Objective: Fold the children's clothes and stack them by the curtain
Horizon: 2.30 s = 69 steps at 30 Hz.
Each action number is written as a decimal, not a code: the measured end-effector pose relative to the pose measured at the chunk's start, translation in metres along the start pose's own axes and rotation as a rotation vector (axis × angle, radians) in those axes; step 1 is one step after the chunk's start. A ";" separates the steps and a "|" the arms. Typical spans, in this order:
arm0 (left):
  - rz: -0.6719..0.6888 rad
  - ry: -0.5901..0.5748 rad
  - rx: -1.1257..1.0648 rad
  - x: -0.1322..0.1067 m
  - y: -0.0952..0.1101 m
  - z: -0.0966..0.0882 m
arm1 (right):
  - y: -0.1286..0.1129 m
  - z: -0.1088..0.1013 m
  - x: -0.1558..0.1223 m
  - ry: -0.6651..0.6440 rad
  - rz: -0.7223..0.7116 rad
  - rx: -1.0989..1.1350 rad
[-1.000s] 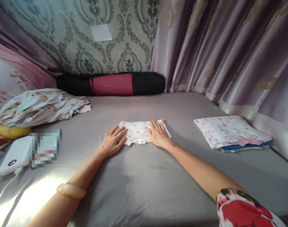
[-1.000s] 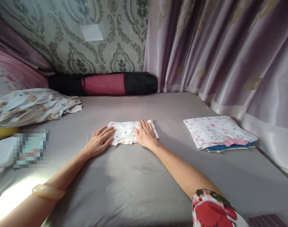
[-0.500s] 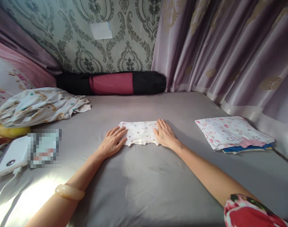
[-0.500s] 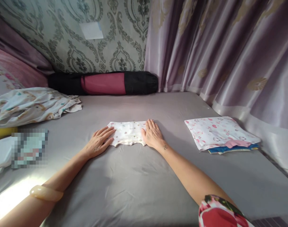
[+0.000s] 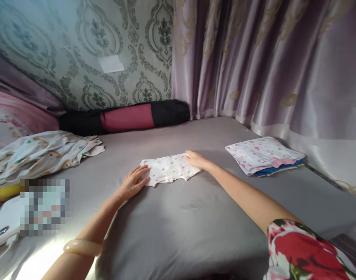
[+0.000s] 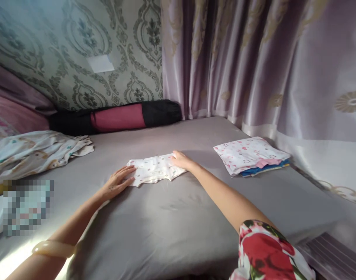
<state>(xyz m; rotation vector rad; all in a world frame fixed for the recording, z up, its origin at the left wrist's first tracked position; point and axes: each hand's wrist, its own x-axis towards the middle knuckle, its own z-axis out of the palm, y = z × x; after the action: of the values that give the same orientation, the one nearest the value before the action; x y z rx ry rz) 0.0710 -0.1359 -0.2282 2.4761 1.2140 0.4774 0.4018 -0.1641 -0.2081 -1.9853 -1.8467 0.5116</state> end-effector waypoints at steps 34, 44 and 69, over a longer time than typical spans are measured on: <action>-0.788 -0.081 -0.494 0.044 0.022 -0.035 | -0.011 -0.035 0.000 -0.114 0.321 0.018; -0.722 -0.057 -0.499 0.047 0.050 -0.053 | -0.008 -0.036 0.000 -0.075 0.351 0.104; -0.470 -0.083 -0.914 0.143 0.225 0.034 | 0.084 -0.206 -0.062 0.194 0.704 -0.008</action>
<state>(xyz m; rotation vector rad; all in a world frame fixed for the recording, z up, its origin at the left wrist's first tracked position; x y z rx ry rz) 0.3236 -0.1559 -0.1379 1.3874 1.1373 0.6065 0.5738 -0.2373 -0.0724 -2.5618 -1.0017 0.4701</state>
